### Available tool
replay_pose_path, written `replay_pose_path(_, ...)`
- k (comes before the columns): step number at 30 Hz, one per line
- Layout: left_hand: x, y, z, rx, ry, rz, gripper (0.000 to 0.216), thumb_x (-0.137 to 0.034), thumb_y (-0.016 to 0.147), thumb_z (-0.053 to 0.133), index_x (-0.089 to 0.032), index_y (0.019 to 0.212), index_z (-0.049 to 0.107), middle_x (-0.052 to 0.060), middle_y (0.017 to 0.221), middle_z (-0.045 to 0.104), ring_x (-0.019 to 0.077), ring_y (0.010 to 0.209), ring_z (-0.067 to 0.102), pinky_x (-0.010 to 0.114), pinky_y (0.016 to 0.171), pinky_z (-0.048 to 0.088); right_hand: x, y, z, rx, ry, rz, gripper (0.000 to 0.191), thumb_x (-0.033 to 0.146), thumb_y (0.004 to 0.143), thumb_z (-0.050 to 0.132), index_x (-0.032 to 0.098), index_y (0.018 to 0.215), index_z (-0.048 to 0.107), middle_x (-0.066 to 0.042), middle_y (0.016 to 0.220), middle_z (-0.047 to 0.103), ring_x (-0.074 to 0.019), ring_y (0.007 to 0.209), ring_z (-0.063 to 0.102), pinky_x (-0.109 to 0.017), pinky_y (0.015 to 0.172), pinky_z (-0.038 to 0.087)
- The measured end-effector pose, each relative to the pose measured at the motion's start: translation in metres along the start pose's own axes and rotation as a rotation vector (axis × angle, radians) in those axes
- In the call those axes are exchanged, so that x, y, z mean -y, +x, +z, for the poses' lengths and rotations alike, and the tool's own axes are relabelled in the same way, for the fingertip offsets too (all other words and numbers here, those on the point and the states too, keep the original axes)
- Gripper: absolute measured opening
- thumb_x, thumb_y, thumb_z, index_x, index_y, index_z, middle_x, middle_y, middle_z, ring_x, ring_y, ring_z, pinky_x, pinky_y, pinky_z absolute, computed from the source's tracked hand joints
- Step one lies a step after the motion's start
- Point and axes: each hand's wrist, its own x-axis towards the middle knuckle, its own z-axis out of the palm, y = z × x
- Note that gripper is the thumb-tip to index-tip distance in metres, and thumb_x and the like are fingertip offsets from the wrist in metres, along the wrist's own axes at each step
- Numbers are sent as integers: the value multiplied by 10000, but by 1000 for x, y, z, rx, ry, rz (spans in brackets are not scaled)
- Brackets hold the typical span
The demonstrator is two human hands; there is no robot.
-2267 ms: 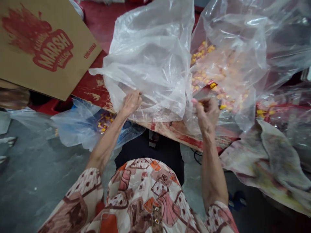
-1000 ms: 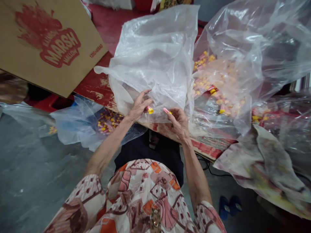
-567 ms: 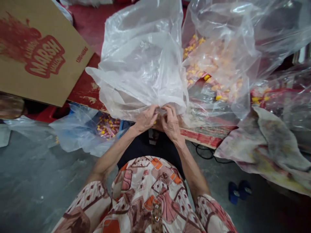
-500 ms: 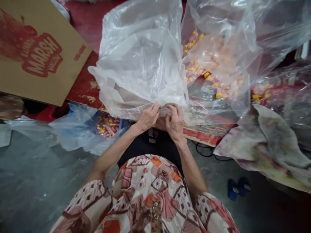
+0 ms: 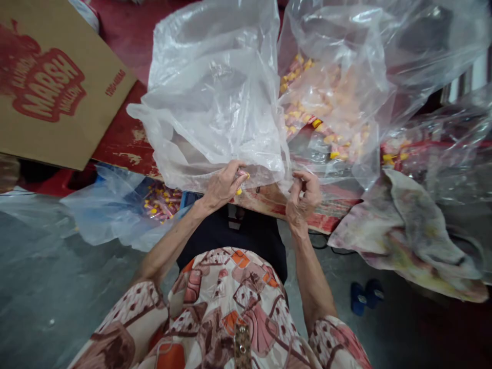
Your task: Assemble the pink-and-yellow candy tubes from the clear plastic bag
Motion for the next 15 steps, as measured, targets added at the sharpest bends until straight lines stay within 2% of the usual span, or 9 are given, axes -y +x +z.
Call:
replay_pose_path(4,-1,-13,-6,93,-5,4,252,-218,1073,556,-223,1305,654,77,1208,776,236,1076,773,314,887,583,-18,38,-10,74,-114,-14,274,329,1050,489,208,1062,735,-99,1037,766,-252,964,717,-415,932,586)
replay_pose_path(6,8,-31,-21,41,38,-58,268,-239,1075,537,-232,1317,652,70,1199,775,236,1070,772,316,881,585,-30,68,-10,92,-196,-16,287,316,1037,473,206,1065,736,-101,1041,769,-244,921,702,-413,926,580)
replay_pose_path(8,25,-59,-45,-64,146,-188,272,-277,1090,515,-240,1325,646,73,1204,770,244,1071,766,324,874,585,-43,101,-6,83,-290,-23,312,283,1033,455,196,1113,744,-125,1078,772,-262,955,703,-435,960,571)
replay_pose_path(10,46,-90,-73,-103,325,-330,258,-287,1084,506,-231,1282,661,105,1224,760,282,1109,751,357,886,586,-57,134,4,90,-384,-15,348,247,1037,443,175,1184,751,-163,1123,775,-301,1043,712,-464,1004,555)
replay_pose_path(12,64,-114,-96,-92,509,-444,241,-288,1063,512,-206,1205,689,158,1228,746,347,1168,723,428,947,588,-68,160,21,124,-483,24,375,222,1044,440,144,1239,751,-205,1157,776,-340,1115,714,-487,1026,540)
replay_pose_path(15,82,-116,-107,-145,586,-474,266,-305,1067,492,-193,1166,712,185,1229,736,376,1218,691,505,1074,567,-78,182,50,209,-639,88,373,205,1029,482,107,1263,756,-250,1211,776,-380,1162,712,-507,1027,530)
